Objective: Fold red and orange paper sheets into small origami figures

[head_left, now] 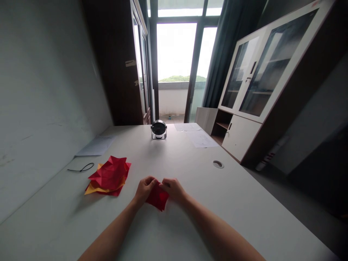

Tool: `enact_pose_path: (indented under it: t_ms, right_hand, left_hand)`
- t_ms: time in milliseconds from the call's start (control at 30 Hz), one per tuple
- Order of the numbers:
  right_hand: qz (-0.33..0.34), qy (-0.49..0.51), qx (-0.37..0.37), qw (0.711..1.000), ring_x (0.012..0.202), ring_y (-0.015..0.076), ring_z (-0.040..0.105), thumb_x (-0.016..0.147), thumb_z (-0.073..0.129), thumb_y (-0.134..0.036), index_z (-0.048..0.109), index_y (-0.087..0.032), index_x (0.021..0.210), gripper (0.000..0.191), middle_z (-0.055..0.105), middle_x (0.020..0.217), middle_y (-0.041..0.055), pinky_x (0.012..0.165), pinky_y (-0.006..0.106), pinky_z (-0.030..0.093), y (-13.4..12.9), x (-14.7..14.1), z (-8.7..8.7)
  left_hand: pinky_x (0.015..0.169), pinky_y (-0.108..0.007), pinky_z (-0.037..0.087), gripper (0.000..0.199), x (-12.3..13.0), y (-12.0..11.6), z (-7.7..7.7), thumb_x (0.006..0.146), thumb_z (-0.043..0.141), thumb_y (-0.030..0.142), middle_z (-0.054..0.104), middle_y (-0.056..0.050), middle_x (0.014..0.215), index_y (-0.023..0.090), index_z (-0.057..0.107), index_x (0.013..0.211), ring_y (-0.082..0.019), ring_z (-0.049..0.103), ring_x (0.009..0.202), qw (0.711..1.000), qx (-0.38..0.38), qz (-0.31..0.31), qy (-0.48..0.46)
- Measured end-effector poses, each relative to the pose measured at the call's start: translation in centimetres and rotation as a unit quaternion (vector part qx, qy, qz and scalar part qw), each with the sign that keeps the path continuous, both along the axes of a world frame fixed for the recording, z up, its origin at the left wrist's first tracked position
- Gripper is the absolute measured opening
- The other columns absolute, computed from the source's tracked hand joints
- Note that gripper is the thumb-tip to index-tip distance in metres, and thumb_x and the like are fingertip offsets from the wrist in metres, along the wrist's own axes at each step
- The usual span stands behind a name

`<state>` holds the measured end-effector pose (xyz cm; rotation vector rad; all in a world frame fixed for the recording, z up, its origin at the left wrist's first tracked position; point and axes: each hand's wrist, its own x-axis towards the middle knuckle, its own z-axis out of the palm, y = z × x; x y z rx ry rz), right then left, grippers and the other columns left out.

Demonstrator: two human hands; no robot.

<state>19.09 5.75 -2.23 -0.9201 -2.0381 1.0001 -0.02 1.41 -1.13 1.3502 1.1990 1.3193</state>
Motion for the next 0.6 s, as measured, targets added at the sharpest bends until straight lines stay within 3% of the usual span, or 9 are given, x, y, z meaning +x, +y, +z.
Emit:
enact_pose_path:
  t_ms: [433, 600]
  right_hand:
    - [-0.045, 0.101, -0.081, 0.991, 0.057, 0.0109, 0.046, 0.084, 0.063, -0.041, 0.063, -0.016, 0.073, 0.028, 0.056, 0.062, -0.002, 0.053, 0.021, 0.034, 0.41, 0.32, 0.4]
    - [-0.003, 0.102, -0.099, 0.99, 0.059, 0.0107, 0.048, 0.082, 0.067, -0.043, 0.063, -0.017, 0.081, 0.026, 0.058, 0.066, -0.0028, 0.054, 0.021, 0.037, 0.46, 0.43, 0.56]
  left_hand:
    - [0.06, -0.022, 0.045, 0.03, 0.13, -0.1, -0.02, 0.083, 0.069, 0.045, 0.067, -0.003, 0.076, 0.015, 0.069, 0.083, -0.014, 0.057, 0.067, 0.999, -0.011, -0.007, -0.043]
    - [0.06, -0.023, 0.046, 0.032, -0.04, 0.01, 0.03, 0.082, 0.069, 0.047, 0.067, -0.003, 0.076, 0.015, 0.068, 0.082, -0.014, 0.058, 0.066, 0.998, -0.018, 0.02, -0.064]
